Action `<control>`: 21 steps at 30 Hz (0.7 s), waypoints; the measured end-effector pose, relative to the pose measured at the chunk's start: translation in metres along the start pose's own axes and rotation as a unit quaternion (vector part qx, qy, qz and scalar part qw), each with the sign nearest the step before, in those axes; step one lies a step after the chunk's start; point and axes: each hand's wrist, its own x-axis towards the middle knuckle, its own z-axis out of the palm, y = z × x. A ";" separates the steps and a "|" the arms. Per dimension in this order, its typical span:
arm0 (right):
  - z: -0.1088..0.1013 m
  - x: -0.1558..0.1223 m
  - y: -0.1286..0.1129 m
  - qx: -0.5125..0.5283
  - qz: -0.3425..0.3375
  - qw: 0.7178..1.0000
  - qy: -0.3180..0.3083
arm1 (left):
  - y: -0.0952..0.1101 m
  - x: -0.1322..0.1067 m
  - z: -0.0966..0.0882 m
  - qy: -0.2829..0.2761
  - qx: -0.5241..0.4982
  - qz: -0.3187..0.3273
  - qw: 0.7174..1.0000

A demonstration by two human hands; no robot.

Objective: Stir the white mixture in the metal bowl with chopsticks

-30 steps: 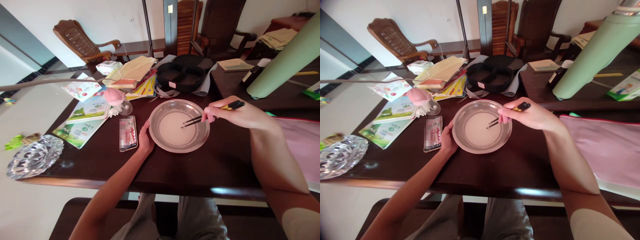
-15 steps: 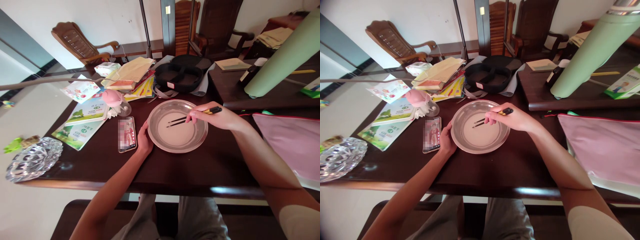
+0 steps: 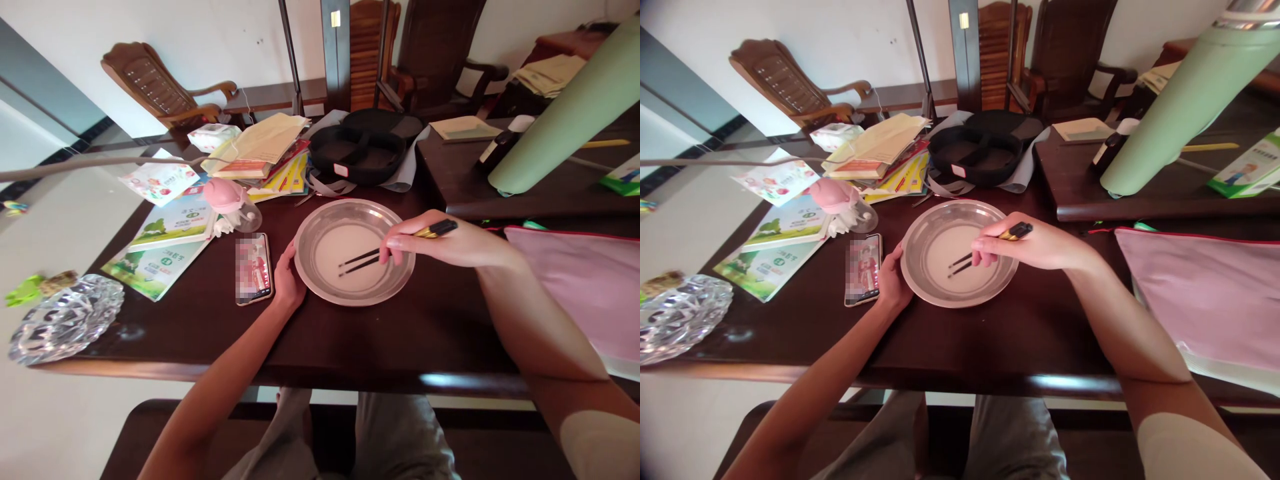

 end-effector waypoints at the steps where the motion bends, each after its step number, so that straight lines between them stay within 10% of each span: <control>1: 0.004 0.005 0.003 -0.004 -0.008 1.000 0.015 | 0.000 0.000 0.000 0.001 -0.003 0.000 1.000; 9: -0.007 0.001 0.012 -0.058 0.007 0.990 0.127 | -0.001 0.000 0.000 0.012 -0.018 -0.009 1.000; 15: -0.028 -0.027 -0.007 -0.073 0.045 0.995 0.040 | -0.001 0.000 -0.001 0.009 -0.010 -0.007 1.000; 21: -0.002 -0.006 0.000 -0.010 0.011 1.000 -0.012 | 0.002 -0.001 0.002 0.007 -0.013 -0.007 1.000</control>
